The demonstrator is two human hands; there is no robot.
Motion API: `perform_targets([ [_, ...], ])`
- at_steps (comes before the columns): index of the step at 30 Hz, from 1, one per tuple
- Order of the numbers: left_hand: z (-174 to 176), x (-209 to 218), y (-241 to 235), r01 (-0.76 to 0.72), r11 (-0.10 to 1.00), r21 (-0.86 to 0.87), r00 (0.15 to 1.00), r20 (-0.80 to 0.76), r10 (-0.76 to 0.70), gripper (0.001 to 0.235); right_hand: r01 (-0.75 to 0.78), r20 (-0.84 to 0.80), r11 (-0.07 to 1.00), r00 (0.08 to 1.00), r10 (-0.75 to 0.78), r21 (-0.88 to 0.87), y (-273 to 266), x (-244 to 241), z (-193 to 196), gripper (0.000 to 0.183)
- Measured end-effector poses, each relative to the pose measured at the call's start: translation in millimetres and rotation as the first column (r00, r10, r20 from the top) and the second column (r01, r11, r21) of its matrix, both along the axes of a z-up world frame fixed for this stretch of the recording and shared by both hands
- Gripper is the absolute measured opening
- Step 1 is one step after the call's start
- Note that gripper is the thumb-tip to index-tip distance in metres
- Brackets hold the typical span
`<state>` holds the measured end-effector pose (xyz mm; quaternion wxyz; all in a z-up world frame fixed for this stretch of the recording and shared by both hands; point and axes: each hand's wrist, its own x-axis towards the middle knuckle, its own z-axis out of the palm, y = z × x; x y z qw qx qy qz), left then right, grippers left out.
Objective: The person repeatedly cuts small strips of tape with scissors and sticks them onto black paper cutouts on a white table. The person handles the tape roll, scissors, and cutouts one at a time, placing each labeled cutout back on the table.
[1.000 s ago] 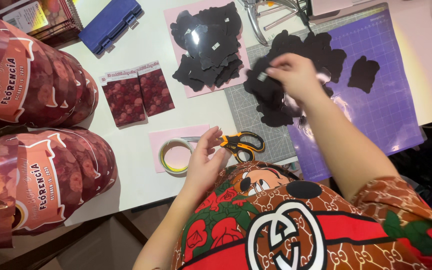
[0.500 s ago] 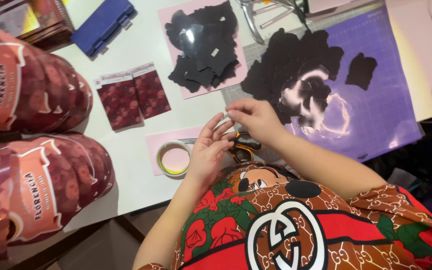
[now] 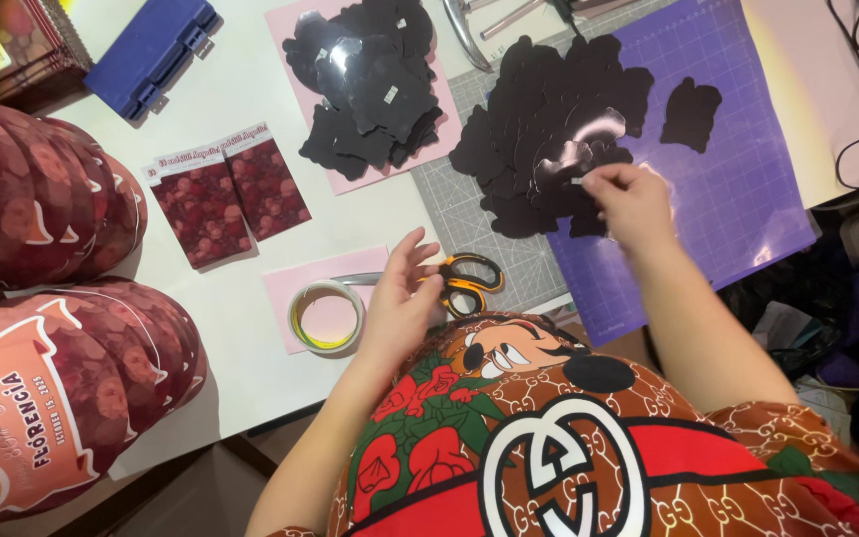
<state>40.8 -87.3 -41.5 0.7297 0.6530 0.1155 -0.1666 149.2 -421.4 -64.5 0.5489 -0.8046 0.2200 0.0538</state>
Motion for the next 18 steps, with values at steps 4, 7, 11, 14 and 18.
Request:
perform_targets([
  [4,-8.1,-7.6,13.8,-0.013,1.0,0.025,0.999,-0.047,0.014,0.064,-0.438,-0.111,0.868,0.899,0.424,-0.233,-14.0,25.0,34.2,0.018],
  [7,1.6,-9.7,17.1,-0.009,0.999,0.053,0.998,-0.066,0.013,0.059,-0.699,-0.323,0.603,0.714,0.621,-0.386,-1.8,41.3,57.0,0.018],
  [11,10.8,-12.1,18.5,-0.019,0.995,0.095,0.997,-0.069,0.026,0.055,-0.834,-0.51,0.337,0.538,0.671,-0.437,16.6,59.0,67.8,0.018],
  [14,8.1,-13.4,20.6,-0.012,0.993,0.121,0.998,-0.067,0.021,0.054,-0.834,-0.587,0.185,0.507,0.631,-0.52,10.9,69.2,36.5,0.018],
  [18,7.7,-16.2,20.2,-0.023,0.99,0.137,0.996,-0.079,0.034,0.053,-0.776,-0.552,0.162,0.562,0.616,-0.609,8.5,67.8,17.7,0.017],
])
